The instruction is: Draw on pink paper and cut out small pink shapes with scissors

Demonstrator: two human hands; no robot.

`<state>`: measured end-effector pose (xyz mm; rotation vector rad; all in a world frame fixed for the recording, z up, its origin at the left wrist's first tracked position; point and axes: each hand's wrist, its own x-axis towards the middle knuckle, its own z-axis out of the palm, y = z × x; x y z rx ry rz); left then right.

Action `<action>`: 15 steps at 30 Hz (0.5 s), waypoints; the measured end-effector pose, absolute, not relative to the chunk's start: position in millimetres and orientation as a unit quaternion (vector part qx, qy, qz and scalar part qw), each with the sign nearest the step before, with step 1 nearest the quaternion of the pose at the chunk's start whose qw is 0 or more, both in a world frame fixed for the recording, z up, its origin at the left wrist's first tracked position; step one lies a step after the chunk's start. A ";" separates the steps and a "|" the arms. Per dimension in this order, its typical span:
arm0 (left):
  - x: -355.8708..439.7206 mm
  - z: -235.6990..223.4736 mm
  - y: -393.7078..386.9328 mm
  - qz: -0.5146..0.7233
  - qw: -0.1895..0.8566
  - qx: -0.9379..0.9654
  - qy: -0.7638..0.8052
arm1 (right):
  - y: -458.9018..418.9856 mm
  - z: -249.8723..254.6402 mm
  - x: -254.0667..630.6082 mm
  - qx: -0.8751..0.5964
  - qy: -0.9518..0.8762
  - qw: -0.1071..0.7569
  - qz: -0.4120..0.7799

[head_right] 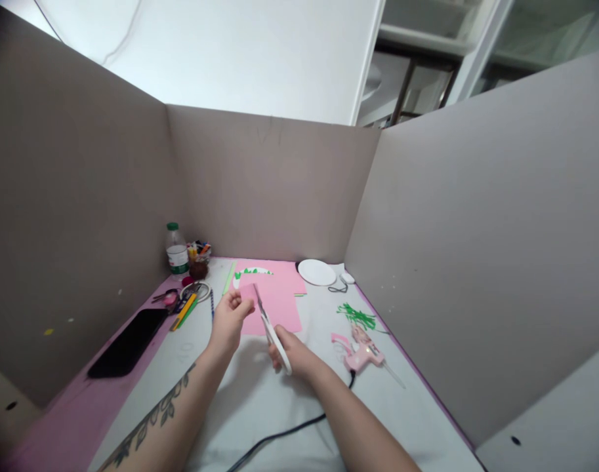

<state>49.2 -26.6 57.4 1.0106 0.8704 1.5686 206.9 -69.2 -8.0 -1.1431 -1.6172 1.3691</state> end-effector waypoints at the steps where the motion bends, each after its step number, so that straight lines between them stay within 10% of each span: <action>1: 49.3 57.4 -26.5 0.653 0.514 0.420 0.364 | -69.6 -7.3 206.4 -0.445 -0.627 0.358 0.530; 15: 50.7 55.7 -27.2 0.650 0.505 0.439 0.361 | -69.0 -8.1 203.4 -0.420 -0.638 0.370 0.529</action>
